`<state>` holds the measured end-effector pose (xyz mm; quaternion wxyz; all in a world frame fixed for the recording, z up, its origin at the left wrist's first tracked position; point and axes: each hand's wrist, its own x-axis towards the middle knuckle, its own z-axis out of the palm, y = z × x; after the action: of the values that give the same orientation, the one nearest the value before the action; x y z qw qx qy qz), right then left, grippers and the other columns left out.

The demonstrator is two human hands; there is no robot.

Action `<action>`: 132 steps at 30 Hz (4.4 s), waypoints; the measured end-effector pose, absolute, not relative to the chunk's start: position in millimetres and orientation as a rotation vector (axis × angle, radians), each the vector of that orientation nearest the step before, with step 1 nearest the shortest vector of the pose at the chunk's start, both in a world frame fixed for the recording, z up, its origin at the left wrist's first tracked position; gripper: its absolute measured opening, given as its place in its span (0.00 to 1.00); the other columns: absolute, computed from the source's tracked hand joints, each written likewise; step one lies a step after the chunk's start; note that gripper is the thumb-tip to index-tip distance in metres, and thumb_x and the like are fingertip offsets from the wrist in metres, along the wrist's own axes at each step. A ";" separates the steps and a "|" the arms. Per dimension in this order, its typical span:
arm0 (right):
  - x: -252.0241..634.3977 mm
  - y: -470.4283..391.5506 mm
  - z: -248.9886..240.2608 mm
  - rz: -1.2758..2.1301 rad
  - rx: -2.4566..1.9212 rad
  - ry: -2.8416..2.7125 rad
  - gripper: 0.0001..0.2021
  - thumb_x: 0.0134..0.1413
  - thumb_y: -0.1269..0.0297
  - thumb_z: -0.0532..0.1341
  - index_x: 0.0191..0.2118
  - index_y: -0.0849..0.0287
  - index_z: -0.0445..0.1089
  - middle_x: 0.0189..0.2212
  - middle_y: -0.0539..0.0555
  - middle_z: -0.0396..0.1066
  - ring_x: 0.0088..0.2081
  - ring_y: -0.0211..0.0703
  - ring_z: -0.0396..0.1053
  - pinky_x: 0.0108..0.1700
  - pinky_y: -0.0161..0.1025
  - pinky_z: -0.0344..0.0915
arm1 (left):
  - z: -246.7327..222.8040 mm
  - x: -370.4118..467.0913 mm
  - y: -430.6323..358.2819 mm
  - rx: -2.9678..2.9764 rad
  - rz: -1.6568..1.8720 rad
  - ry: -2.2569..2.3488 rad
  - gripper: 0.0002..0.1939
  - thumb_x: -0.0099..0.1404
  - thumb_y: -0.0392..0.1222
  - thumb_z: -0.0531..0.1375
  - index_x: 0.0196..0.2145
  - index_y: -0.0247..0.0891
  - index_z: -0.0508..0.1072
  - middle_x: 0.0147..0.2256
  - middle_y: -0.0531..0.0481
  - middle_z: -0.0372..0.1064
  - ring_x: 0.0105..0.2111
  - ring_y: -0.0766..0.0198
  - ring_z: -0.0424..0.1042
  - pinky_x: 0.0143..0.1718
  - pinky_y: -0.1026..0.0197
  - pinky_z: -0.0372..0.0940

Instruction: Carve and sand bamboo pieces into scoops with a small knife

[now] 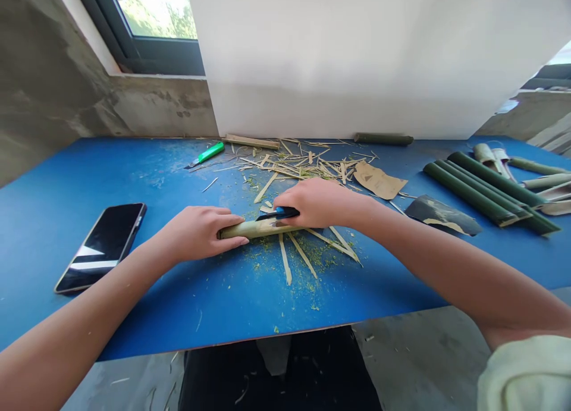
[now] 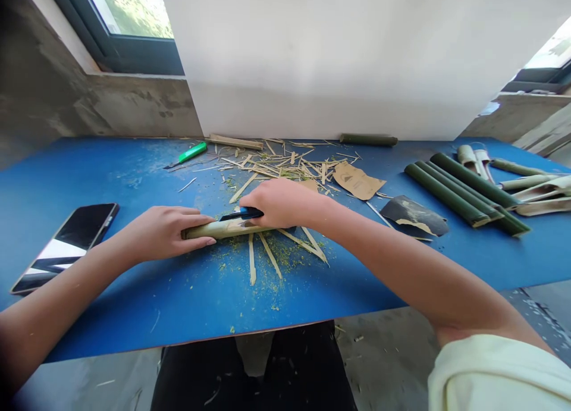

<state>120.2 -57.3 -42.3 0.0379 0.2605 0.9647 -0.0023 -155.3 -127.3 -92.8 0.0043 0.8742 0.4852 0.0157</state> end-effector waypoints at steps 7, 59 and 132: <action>133.2 -56.0 -41.2 0.085 0.823 2.874 0.10 0.68 0.58 0.62 0.49 0.54 0.76 0.41 0.56 0.81 0.37 0.47 0.73 0.32 0.40 0.48 | -91.9 -156.0 -126.9 2.713 0.037 1.522 0.26 0.74 0.64 0.54 0.49 0.44 0.83 0.42 0.45 0.82 0.40 0.51 0.80 0.32 0.59 0.63; 146.5 -49.8 -60.1 -0.882 1.317 2.503 0.18 0.74 0.48 0.49 0.48 0.51 0.71 0.22 0.49 0.76 0.24 0.46 0.75 0.30 0.42 0.62 | -111.2 -69.6 -161.0 2.904 0.575 0.450 0.07 0.75 0.38 0.56 0.41 0.40 0.74 0.28 0.50 0.69 0.29 0.58 0.65 0.36 0.53 0.64; 114.7 -13.7 -11.3 -0.897 1.327 2.360 0.16 0.71 0.56 0.56 0.55 0.57 0.73 0.27 0.48 0.73 0.24 0.37 0.70 0.33 0.36 0.64 | -114.2 -74.0 -171.0 2.871 0.548 0.531 0.09 0.80 0.34 0.51 0.50 0.38 0.71 0.32 0.52 0.70 0.32 0.58 0.57 0.39 0.56 0.57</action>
<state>114.7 -13.7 -11.3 0.1442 0.4603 0.8189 -0.3111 -74.0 -171.0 -114.2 0.0855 0.9629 0.1781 0.1839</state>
